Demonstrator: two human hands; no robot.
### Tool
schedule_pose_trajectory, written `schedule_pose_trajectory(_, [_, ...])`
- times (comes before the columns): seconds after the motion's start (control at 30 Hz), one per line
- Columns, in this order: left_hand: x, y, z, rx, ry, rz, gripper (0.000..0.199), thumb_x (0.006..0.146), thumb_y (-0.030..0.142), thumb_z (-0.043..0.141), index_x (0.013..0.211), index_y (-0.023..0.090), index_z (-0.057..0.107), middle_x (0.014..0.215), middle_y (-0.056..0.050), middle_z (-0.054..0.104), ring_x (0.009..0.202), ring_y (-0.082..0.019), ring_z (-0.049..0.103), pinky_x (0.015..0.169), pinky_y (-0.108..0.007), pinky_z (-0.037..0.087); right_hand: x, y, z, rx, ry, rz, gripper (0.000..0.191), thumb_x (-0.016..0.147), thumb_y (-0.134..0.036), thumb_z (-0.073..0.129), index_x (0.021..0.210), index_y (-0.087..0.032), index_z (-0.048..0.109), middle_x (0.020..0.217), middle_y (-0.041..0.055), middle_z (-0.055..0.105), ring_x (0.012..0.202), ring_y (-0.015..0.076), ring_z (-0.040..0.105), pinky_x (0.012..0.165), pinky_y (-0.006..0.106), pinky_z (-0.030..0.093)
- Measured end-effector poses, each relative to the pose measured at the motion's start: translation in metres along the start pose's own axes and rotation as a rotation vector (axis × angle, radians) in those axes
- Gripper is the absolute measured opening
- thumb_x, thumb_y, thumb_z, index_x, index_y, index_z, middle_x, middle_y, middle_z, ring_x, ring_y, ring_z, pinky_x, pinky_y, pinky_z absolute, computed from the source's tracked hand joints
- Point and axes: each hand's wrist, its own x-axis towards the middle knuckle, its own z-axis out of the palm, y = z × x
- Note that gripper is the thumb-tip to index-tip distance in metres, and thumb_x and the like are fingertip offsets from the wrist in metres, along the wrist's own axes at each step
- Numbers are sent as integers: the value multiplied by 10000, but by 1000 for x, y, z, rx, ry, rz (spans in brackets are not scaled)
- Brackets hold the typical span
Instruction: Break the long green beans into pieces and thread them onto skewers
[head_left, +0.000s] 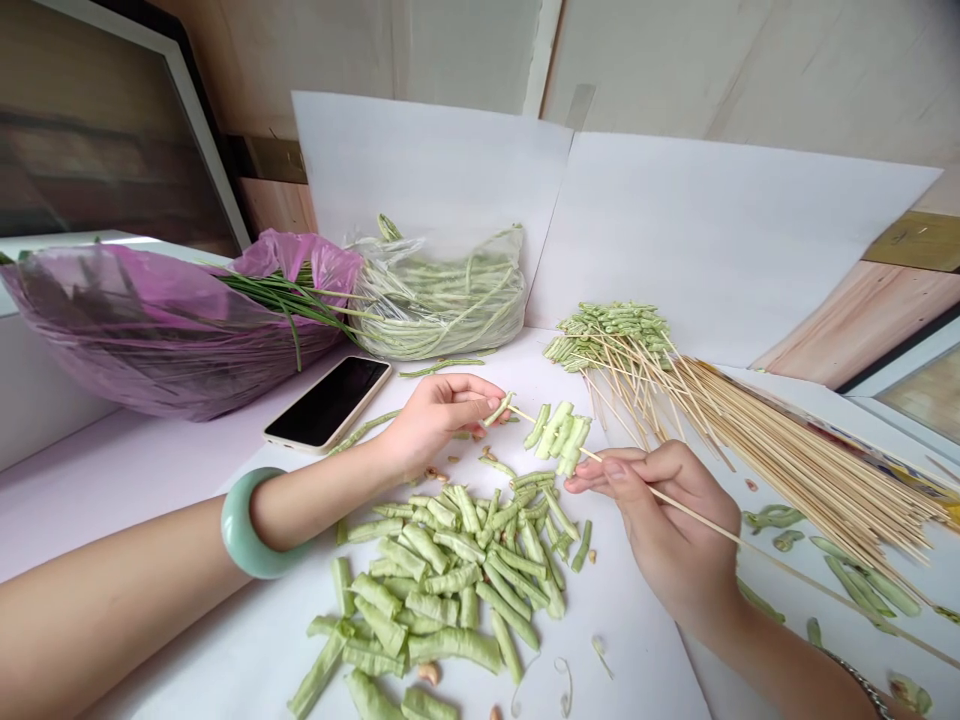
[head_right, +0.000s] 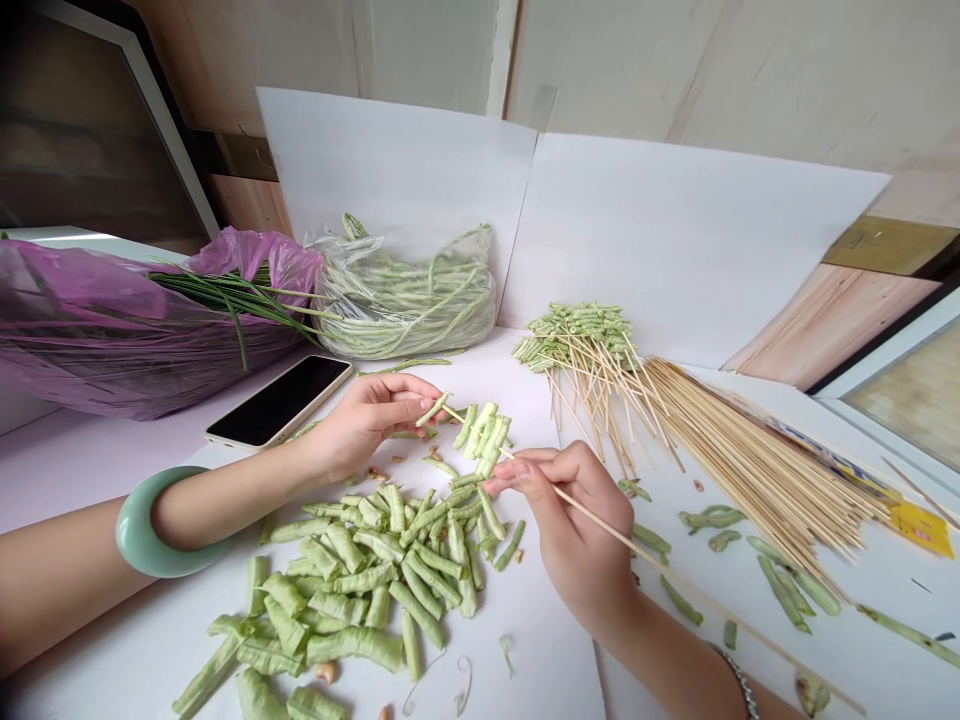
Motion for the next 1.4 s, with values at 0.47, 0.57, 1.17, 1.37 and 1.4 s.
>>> schedule_pose_trajectory(0.47, [-1,-10,5,-362,-35,-79,203,618,159,787,801,121,707,750,-48,697,641,-89,619,655,-210,496,11,3,-1,360,9,391,270,782,-278,697,626,-215,486,668,-34,701,642,121,681,645,290,602])
schedule_pose_trajectory(0.57, [-2,-8,7,-403,-8,-98,215,605,146,795,803,121,714,742,-47,700,631,-76,621,654,-188,505,12,4,-1,402,-9,451,289,788,-296,690,627,-217,464,672,-45,690,641,111,674,669,279,593])
schedule_pose_trajectory(1.17, [-10,-12,16,-353,-118,-106,229,595,185,805,803,144,720,729,-15,674,658,-89,610,687,-233,489,13,-1,4,519,-31,517,285,763,-275,713,616,-211,478,676,-35,696,638,108,668,652,255,582])
schedule_pose_trajectory(1.37, [-9,-14,14,-50,-192,-2,243,709,244,720,909,114,673,735,-34,657,665,-114,607,698,-260,477,38,-15,-19,373,118,440,332,688,-297,762,590,-215,456,533,-53,578,512,106,562,445,200,495])
schedule_pose_trajectory(1.4, [-10,-13,14,90,-214,44,227,733,253,697,903,106,669,749,-47,664,690,-124,609,706,-265,476,43,-18,-25,319,112,452,356,681,-315,765,576,-215,440,510,-53,553,474,100,521,408,195,455])
